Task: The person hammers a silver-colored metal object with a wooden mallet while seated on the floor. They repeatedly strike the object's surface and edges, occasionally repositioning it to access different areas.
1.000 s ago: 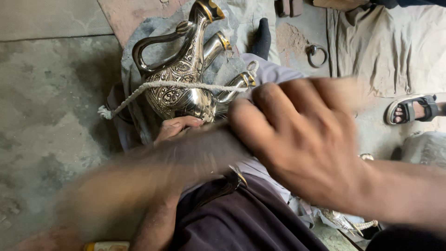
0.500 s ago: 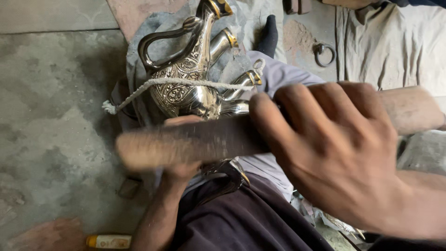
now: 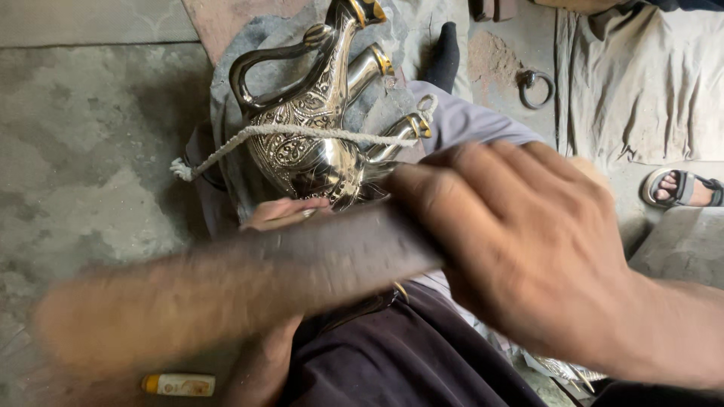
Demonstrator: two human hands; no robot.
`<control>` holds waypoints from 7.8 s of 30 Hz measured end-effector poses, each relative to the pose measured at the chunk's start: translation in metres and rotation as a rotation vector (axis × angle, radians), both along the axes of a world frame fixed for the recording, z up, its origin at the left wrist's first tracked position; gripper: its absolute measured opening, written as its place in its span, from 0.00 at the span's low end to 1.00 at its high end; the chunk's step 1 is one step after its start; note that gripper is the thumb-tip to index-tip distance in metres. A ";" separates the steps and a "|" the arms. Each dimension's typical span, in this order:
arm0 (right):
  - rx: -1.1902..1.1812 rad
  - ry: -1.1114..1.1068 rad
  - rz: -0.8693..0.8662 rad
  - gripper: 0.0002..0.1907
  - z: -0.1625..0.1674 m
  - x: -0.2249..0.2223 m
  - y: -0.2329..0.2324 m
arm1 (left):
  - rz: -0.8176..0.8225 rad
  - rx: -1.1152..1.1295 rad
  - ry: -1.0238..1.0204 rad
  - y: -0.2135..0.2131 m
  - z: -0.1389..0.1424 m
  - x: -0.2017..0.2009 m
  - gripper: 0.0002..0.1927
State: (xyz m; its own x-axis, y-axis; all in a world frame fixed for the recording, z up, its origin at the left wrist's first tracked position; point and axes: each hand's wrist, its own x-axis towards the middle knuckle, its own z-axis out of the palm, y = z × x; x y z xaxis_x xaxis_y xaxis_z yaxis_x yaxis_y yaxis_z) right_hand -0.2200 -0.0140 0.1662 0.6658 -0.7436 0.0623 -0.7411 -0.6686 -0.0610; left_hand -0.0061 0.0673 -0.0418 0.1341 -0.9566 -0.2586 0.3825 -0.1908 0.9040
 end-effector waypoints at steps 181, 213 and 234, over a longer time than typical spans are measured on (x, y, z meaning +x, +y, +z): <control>-0.064 0.046 0.180 0.16 -0.004 0.002 -0.047 | -0.243 -0.471 -1.806 0.036 -0.042 0.002 0.14; -0.424 0.280 0.123 0.07 -0.029 0.008 -0.027 | -0.153 -0.462 -1.047 0.024 -0.044 0.007 0.10; -0.240 0.121 0.044 0.13 -0.047 -0.004 -0.016 | -0.238 -0.448 -1.071 0.037 -0.068 0.018 0.13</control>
State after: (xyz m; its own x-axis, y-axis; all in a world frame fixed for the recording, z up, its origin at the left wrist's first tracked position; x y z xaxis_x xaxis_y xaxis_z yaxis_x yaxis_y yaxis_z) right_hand -0.2242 -0.0305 0.1190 0.7107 -0.6870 0.1514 -0.7030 -0.6852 0.1904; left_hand 0.0121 0.1041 -0.1096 -0.1153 -0.9634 0.2421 -0.6122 0.2608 0.7465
